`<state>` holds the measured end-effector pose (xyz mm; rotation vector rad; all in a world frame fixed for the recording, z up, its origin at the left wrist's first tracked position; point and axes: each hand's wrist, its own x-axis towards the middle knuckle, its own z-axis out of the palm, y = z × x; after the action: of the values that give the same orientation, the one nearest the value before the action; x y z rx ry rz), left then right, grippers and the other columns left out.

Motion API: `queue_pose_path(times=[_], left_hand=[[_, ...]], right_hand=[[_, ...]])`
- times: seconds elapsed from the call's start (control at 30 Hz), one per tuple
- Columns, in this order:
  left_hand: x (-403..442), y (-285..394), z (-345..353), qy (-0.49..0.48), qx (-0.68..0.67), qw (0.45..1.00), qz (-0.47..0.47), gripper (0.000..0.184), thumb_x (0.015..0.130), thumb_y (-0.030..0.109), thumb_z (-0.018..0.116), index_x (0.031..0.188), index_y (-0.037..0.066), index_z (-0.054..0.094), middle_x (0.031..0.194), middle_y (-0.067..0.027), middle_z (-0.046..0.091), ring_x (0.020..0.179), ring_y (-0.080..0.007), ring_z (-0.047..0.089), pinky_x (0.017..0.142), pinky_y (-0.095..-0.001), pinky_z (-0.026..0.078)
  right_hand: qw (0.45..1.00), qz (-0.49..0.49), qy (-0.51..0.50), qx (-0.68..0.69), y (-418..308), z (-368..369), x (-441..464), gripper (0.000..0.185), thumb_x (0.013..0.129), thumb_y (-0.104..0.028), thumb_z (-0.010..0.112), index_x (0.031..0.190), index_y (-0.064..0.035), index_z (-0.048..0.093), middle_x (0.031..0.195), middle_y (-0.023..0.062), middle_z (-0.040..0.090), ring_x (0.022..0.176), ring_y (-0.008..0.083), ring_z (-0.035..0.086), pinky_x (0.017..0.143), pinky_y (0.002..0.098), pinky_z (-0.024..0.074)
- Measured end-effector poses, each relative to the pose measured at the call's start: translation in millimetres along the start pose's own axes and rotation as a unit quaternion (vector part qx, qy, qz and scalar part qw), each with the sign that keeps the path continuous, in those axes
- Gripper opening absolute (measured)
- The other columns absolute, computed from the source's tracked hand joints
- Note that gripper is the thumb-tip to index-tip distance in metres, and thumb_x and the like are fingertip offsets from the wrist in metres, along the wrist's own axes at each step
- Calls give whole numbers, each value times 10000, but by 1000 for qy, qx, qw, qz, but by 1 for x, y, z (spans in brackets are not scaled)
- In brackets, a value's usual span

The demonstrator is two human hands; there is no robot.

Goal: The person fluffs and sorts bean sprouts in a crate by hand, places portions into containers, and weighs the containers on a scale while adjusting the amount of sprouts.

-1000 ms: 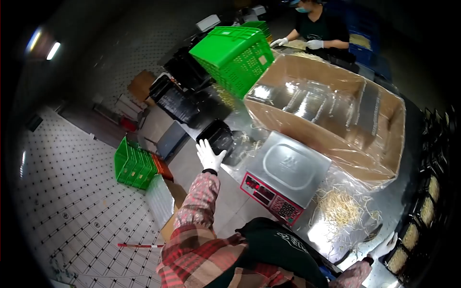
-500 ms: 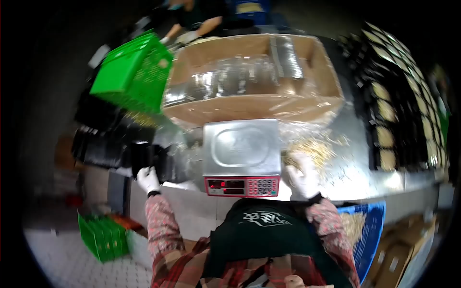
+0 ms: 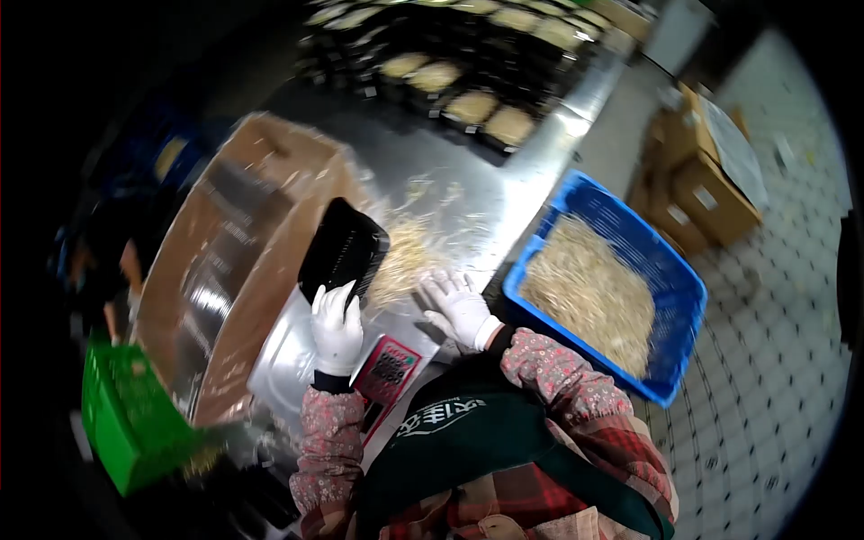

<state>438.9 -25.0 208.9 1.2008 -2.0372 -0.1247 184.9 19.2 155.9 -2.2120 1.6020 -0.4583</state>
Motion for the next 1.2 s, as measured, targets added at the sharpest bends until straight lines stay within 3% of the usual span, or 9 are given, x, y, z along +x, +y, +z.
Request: queue_pose_path(times=[0.17,0.27,0.47,0.67,0.83,0.97,1.03,1.13,1.2], left_hand=[[30,-30,136,-150,29,986,63,238,857,60,623,1086,81,679,953,-114,682,922,-318,647,1038,-498,420],[47,-5,141,-210,108,966,102,474,808,128,711,1267,71,607,1198,-131,644,1246,-342,524,1142,-527,297],[79,148,158,-325,-244,908,107,703,790,145,776,1424,58,484,1404,-154,534,1334,-302,485,1120,-389,386],[53,250,285,-522,-183,788,272,846,756,243,793,1484,81,393,1491,-183,438,1384,-327,424,1132,-387,379],[23,316,352,-583,20,755,299,1230,572,239,925,1561,175,197,1601,-158,227,1249,-378,507,954,-469,522],[11,300,387,-618,9,746,249,615,765,258,778,1312,146,523,1249,-190,569,1072,-377,621,894,-435,528],[29,300,382,-558,-96,792,229,366,801,243,735,1129,117,630,1050,-164,663,983,-368,650,873,-413,531],[75,303,387,-493,-134,834,210,463,832,125,683,1285,162,596,1197,-156,639,1073,-350,634,933,-393,518],[102,310,385,-477,-100,834,260,668,788,112,733,1411,204,510,1394,-128,538,1178,-338,585,989,-396,499]], right_hand=[[988,16,60,142,13,-20,-95,518,923,-250,618,1396,-71,501,1373,173,551,1177,358,575,966,429,482],[974,28,111,195,26,-20,-156,389,922,-241,639,1299,-144,620,1247,93,659,1112,290,627,939,397,505],[864,307,383,107,120,-79,-271,552,817,-216,780,1314,-63,595,1292,144,631,1190,323,585,1045,409,451],[878,478,13,24,240,-91,-306,1241,645,-486,877,1574,-72,166,1600,286,170,1481,453,181,1176,496,291],[903,410,-118,50,258,-71,-269,1367,596,-499,891,1584,-113,29,1592,291,159,1420,463,304,1092,518,391],[941,331,18,64,292,-24,-272,648,817,-281,705,1393,-112,459,1174,164,639,1066,304,651,884,410,541],[939,327,-24,105,303,-74,-255,594,831,-284,687,1371,-132,492,1130,146,656,1002,293,667,846,405,554],[944,293,109,107,328,-96,-242,622,854,-313,659,1431,-191,461,1042,129,679,866,294,677,782,393,571],[963,263,46,43,333,-140,-231,868,806,-302,715,1541,-156,276,1356,230,510,1163,384,561,938,448,507]])
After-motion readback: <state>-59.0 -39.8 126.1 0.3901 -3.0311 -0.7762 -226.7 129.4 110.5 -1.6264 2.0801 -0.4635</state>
